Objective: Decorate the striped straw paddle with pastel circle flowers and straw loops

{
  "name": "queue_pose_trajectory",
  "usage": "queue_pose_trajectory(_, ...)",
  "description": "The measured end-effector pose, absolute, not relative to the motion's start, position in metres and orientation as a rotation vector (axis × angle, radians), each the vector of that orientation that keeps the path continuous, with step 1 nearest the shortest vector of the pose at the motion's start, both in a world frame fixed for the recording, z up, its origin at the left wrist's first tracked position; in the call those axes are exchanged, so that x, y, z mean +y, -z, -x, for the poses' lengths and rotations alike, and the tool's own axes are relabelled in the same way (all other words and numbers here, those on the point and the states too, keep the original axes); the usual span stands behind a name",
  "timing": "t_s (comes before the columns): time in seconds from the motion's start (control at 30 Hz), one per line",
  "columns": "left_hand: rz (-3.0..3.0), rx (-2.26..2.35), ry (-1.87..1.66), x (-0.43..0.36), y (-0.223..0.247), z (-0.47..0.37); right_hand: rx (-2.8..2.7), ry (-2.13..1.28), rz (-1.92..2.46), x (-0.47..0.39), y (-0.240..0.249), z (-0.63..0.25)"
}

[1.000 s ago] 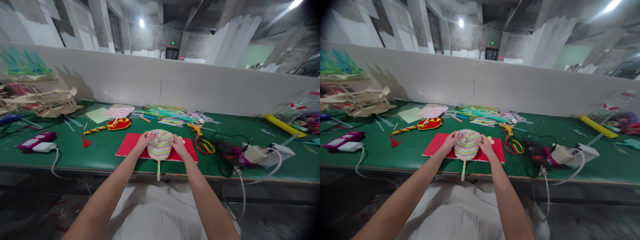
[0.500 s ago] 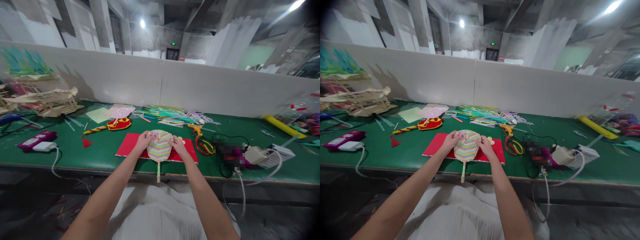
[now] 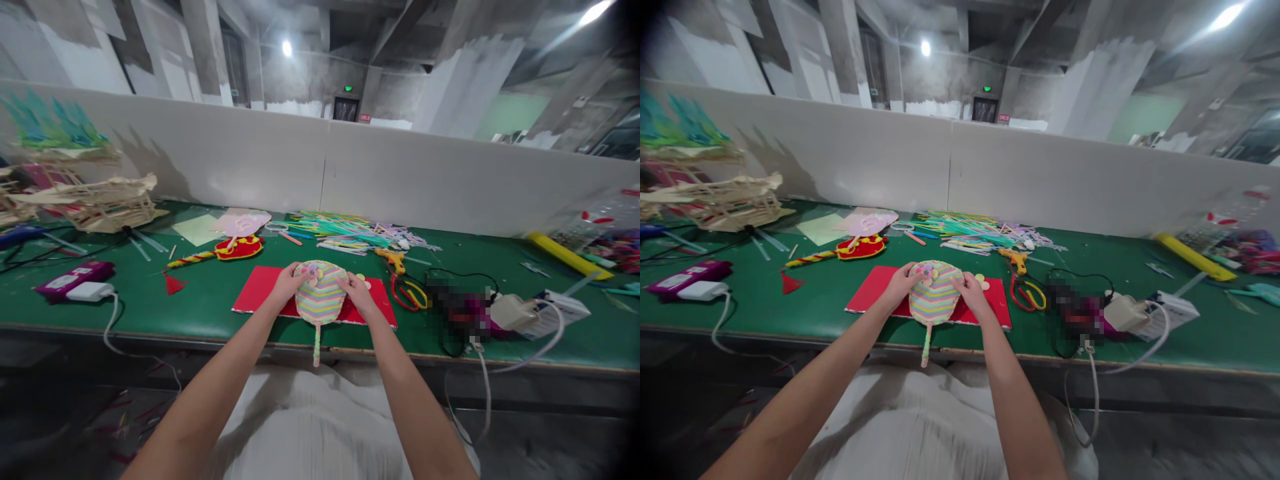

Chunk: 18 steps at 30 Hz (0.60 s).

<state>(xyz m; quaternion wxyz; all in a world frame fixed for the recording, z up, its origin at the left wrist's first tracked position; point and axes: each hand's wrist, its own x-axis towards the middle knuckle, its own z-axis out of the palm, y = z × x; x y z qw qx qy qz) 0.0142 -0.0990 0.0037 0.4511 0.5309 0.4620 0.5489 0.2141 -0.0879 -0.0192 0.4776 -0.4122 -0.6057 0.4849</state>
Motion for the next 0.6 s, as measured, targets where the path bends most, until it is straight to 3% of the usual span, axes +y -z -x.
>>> queue_pose_trajectory(0.23, -1.072, 0.937, -1.469, -0.0929, 0.0012, -0.015, -1.445, -1.23, 0.974, -0.0905, 0.0178, -0.2149)
queue_pose_trajectory(0.6, -1.394, 1.077, -1.361, -0.0933, 0.0022, -0.0171, -1.413, -1.177, 1.023, -0.0921, 0.0145, -0.2146)
